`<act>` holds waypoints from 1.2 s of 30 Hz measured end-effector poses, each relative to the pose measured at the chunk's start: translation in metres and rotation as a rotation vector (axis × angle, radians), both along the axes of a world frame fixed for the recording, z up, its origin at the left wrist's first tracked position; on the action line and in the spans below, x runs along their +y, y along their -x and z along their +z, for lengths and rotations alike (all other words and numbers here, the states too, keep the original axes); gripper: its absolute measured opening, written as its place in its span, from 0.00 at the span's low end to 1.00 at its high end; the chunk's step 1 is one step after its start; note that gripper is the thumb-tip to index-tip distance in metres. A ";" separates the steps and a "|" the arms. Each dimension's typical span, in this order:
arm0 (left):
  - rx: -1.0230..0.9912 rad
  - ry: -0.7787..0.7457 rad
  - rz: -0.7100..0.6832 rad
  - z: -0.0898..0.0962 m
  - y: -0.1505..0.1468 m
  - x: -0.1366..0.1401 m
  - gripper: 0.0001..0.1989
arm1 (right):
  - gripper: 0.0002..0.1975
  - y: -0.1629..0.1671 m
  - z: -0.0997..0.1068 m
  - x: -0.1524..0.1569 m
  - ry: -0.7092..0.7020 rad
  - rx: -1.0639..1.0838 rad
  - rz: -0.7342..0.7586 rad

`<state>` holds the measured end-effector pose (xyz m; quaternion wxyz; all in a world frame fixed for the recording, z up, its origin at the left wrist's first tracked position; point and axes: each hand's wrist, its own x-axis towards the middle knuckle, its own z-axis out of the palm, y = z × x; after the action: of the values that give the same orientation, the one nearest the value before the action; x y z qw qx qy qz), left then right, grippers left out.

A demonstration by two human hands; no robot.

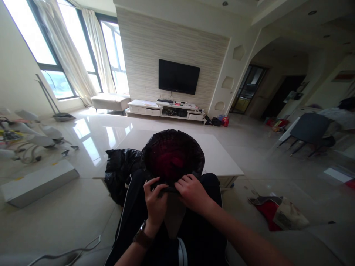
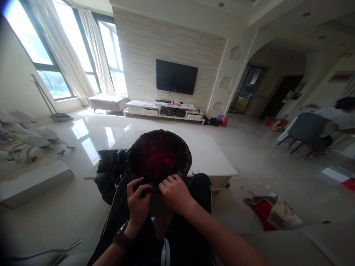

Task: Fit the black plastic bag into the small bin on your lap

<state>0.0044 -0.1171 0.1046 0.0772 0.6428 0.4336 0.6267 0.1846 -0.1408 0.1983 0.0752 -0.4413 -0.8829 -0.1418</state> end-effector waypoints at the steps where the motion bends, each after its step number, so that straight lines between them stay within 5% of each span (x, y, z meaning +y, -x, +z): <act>1: 0.007 0.003 0.000 0.004 -0.004 -0.006 0.12 | 0.02 0.001 -0.008 0.002 -0.051 -0.018 0.007; 4: 0.061 0.023 -0.048 0.014 -0.009 -0.020 0.12 | 0.07 -0.014 -0.013 0.011 -0.152 0.043 0.028; 9: -0.067 0.120 -0.173 0.012 0.018 -0.014 0.39 | 0.14 -0.072 0.021 0.013 -0.227 0.220 0.038; 13: -0.576 0.458 -0.192 0.018 0.054 0.015 0.34 | 0.20 -0.107 0.049 0.005 -0.270 0.269 0.154; 16: -0.807 0.609 -0.398 0.037 0.075 0.027 0.29 | 0.18 -0.116 0.060 -0.003 -0.322 0.183 0.197; 23: -0.813 0.592 -0.544 0.083 0.082 0.011 0.30 | 0.10 -0.116 0.063 -0.011 -0.391 0.081 0.306; 31: -1.176 0.692 -0.510 0.069 0.089 0.023 0.16 | 0.15 -0.146 0.048 -0.011 -0.475 0.174 0.365; 36: -1.288 0.905 -0.950 0.069 0.096 0.018 0.06 | 0.13 -0.163 0.045 -0.008 -0.509 0.168 0.391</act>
<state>-0.0915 -0.0993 0.1738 0.7975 0.1887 0.2012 0.5366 0.3479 -0.1488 0.2433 0.2816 -0.2407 -0.8777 -0.3039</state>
